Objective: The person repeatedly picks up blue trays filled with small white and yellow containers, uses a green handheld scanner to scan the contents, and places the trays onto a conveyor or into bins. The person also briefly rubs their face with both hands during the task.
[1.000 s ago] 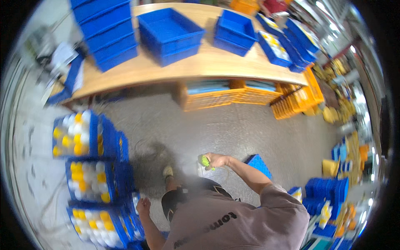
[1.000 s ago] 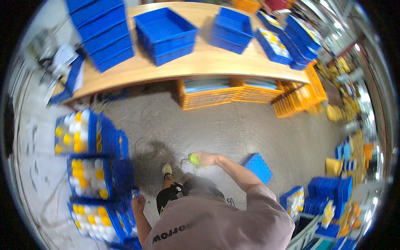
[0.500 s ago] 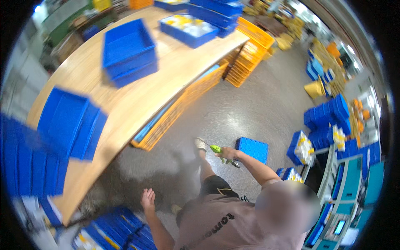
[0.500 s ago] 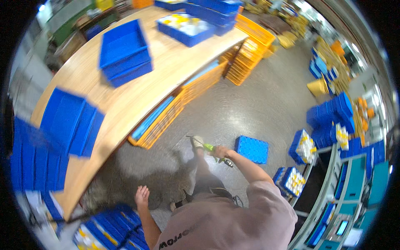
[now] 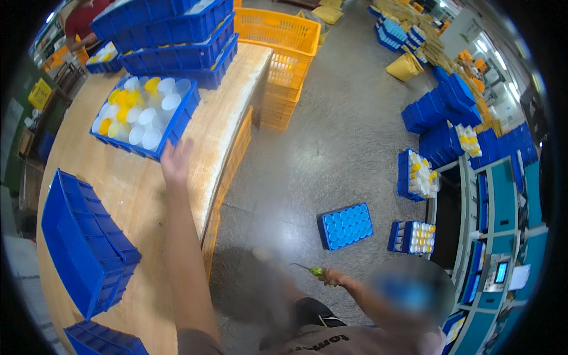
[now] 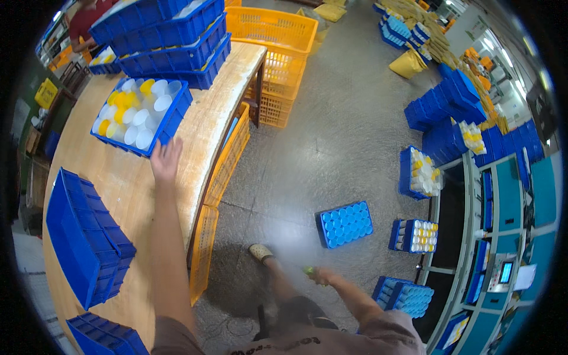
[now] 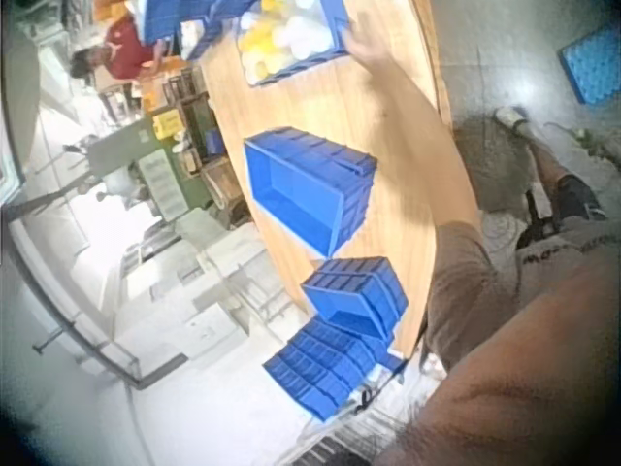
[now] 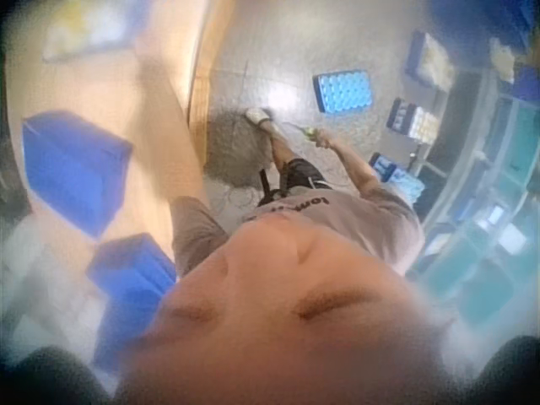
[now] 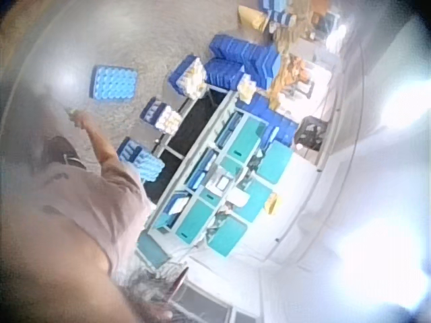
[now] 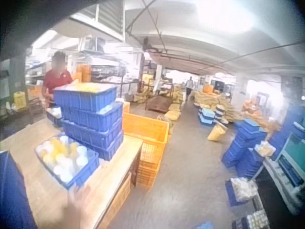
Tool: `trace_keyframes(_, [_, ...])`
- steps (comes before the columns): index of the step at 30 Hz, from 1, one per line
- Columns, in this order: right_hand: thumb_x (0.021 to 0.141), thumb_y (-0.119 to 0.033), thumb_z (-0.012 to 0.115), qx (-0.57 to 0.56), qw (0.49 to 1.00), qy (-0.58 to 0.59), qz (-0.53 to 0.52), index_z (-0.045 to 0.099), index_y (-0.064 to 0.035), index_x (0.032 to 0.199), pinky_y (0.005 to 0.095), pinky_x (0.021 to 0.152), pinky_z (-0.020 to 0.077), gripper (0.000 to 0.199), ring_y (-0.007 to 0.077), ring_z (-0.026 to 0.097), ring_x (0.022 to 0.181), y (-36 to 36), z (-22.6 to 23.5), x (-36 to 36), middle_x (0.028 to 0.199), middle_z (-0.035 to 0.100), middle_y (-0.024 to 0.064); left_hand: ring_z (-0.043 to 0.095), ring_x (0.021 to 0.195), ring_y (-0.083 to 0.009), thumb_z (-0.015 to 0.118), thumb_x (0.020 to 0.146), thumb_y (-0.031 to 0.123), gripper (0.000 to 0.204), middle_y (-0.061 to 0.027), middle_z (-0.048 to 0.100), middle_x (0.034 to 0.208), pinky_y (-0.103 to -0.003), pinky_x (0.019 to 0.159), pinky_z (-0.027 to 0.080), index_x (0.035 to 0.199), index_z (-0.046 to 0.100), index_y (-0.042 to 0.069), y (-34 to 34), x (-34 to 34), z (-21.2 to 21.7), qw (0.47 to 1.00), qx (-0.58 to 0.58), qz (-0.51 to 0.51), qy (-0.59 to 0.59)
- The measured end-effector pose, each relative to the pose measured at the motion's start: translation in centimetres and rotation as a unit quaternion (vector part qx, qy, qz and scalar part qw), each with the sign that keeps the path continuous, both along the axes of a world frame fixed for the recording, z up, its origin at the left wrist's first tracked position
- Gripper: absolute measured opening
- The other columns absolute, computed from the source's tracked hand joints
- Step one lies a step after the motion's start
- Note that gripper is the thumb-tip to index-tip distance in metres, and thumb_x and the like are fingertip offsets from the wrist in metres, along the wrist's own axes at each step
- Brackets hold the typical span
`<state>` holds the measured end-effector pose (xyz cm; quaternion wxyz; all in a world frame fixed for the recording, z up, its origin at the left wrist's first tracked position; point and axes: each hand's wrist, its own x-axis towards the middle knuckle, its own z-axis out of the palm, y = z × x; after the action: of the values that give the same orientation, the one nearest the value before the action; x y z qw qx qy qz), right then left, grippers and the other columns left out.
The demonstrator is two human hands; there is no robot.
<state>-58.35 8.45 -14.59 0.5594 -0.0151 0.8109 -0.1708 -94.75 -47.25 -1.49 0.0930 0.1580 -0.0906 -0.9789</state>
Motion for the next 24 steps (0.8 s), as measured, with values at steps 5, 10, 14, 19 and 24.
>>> trace_keyframes(5, [0.091, -0.047, 0.062, -0.01, 0.993, 0.077, -0.085, 0.064, -0.0029, 0.107, 0.0433, 0.06, 0.0518, 0.047, 0.0325, 0.066, 0.07, 0.7, -0.2, 0.9, 0.076, 0.067, 0.0168, 0.023, 0.147, -0.0344, 0.069, 0.091, 0.016, 0.074, -0.02, 0.025, 0.154, -0.05, 0.117, 0.03, 0.146, 0.025, -0.006, -1.2, -7.0, 0.6, 0.992, 0.084, 0.093, -0.012])
trace_keyframes(10, [0.093, -0.046, 0.06, -0.07, 0.989, 0.052, -0.123, 0.065, -0.0054, 0.108, 0.0377, 0.046, 0.0476, 0.044, 0.0241, 0.063, 0.056, 0.6, 0.3, -0.2, 0.071, 0.067, 0.0121, 0.043, 0.131, -0.0331, 0.069, 0.092, 0.031, 0.063, -0.0221, 0.048, 0.137, -0.045, 0.113, 0.035, 0.136, 0.042, -0.005, 0.0, 0.8, 2.0, 0.97, 0.0, 0.211, -0.119])
trace_keyframes(14, [0.093, -0.042, 0.062, -0.108, 0.991, 0.06, -0.047, 0.065, -0.0073, 0.107, 0.0326, 0.041, 0.0441, 0.038, 0.0174, 0.061, 0.052, 0.6, -1.5, -1.8, 0.066, 0.066, 0.0072, 0.06, 0.108, -0.0315, 0.071, 0.089, 0.035, 0.059, -0.0177, 0.059, 0.121, -0.044, 0.095, 0.053, 0.129, 0.049, -0.002, 3.9, 18.3, 3.7, 0.97, -0.054, 0.115, -0.208])
trace_keyframes(19, [0.092, -0.031, 0.065, -0.162, 0.974, -0.008, -0.16, 0.061, -0.0048, 0.11, 0.0376, 0.051, 0.0494, 0.032, 0.0222, 0.062, 0.06, 1.2, -2.9, -2.6, 0.076, 0.064, 0.0078, 0.06, 0.115, -0.0314, 0.074, 0.086, 0.031, 0.063, -0.0166, 0.057, 0.13, -0.051, 0.099, 0.051, 0.135, 0.048, 0.0, 11.1, 43.2, 7.6, 0.91, -0.12, 0.034, -0.395])
trace_keyframes(24, [0.096, -0.04, 0.058, -0.183, 0.983, -0.02, -0.027, 0.06, -0.0066, 0.112, 0.038, 0.048, 0.0487, 0.037, 0.0228, 0.063, 0.057, -1.9, -2.3, 1.0, 0.072, 0.065, 0.0087, 0.067, 0.097, -0.0274, 0.074, 0.08, 0.02, 0.04, -0.0144, 0.067, 0.106, -0.042, 0.078, 0.057, 0.111, 0.064, -0.005, 14.2, 65.1, 7.5, 0.857, -0.268, -0.069, -0.434])
